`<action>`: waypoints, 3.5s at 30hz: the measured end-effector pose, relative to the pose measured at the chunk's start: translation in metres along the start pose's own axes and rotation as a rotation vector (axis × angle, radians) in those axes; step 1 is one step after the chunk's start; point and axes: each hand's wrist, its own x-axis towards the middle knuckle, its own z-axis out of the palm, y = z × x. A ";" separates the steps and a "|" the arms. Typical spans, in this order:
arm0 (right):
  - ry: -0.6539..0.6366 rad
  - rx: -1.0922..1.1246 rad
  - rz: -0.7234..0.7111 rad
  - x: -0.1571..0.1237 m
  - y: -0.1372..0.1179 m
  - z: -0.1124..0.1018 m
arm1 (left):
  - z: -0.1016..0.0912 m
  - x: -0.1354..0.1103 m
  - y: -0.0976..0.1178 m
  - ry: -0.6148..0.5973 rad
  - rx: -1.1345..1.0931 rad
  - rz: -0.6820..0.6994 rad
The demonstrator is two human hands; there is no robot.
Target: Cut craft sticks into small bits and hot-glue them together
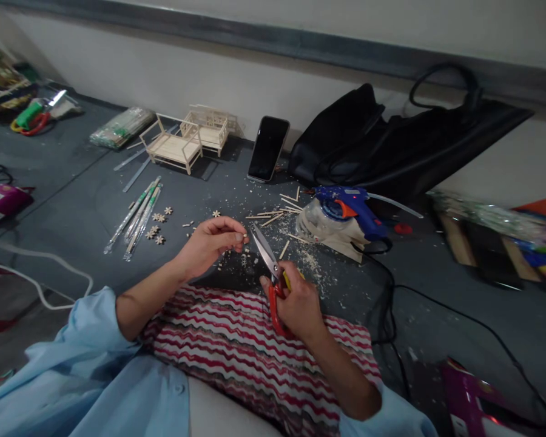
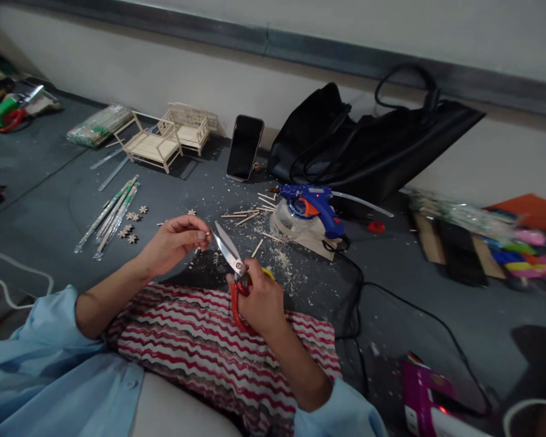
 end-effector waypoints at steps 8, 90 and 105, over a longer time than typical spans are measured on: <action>-0.063 -0.079 -0.047 -0.001 -0.007 -0.003 | 0.003 -0.003 0.002 -0.037 -0.052 -0.039; 0.004 -0.294 -0.059 -0.005 -0.007 0.000 | 0.014 -0.009 -0.013 0.000 -0.055 0.110; -0.076 -0.361 -0.008 -0.007 -0.010 0.004 | 0.014 -0.012 -0.019 0.078 0.049 0.143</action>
